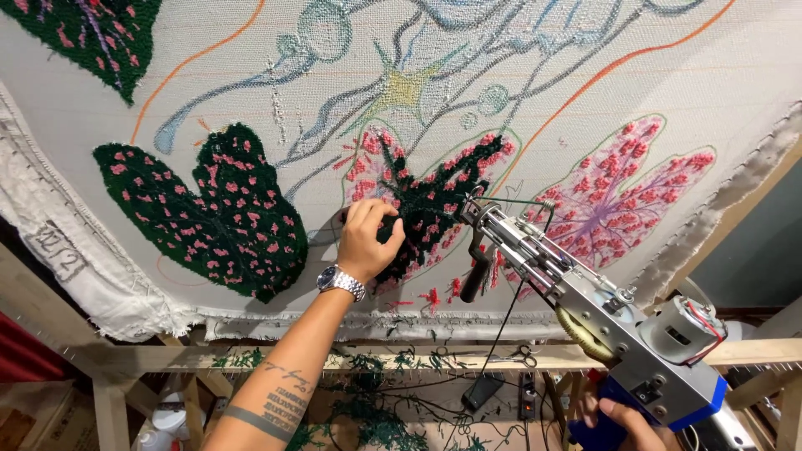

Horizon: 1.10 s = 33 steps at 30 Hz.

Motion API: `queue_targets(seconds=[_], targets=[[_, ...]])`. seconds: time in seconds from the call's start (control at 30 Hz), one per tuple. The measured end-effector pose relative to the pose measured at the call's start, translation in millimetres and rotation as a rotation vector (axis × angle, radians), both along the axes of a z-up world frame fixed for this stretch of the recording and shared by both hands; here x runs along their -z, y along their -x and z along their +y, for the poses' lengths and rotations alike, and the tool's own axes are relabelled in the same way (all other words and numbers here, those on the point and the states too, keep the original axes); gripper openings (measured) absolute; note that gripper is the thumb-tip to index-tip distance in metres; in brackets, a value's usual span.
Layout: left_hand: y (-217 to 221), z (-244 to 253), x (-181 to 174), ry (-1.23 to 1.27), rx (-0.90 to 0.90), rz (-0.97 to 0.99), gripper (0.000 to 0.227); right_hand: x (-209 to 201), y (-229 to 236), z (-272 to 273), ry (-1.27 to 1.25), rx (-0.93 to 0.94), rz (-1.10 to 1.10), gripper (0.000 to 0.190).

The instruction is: Using a tufting gun to create a patterned rug on a vertical frame.

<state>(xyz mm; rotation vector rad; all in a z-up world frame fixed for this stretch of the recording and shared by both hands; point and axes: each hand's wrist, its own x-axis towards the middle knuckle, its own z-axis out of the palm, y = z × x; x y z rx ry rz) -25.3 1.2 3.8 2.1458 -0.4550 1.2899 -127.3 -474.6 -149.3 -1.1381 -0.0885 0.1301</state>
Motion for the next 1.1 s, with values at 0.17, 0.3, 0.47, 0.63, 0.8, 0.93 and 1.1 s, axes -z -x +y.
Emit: queue_targets(seconds=[0.17,0.3,0.47,0.63,0.8,0.93,1.1], targets=[[3,-15,9,-0.249,-0.124,-0.147,0.047,-13,24,24,0.018,0.143,-0.008,0.048],[-7,-27,53,-0.589,-0.252,-0.037,0.077,-12,35,33,-0.106,0.227,0.067,0.048],[3,-35,88,-0.662,-0.204,0.124,0.088,-23,42,38,-0.093,0.265,0.02,0.048],[16,-41,108,-0.627,-0.176,0.262,0.094,-49,51,40,-0.103,0.215,-0.097,0.049],[42,-66,119,0.018,0.272,0.43,0.075,-76,60,57,-0.066,0.192,-0.16,0.048],[64,-77,95,0.426,0.655,0.669,0.086,-88,68,75,0.0,0.179,-0.11,0.049],[69,-74,83,0.56,0.685,0.655,0.08,-66,64,75,-0.011,0.135,-0.055,0.051]])
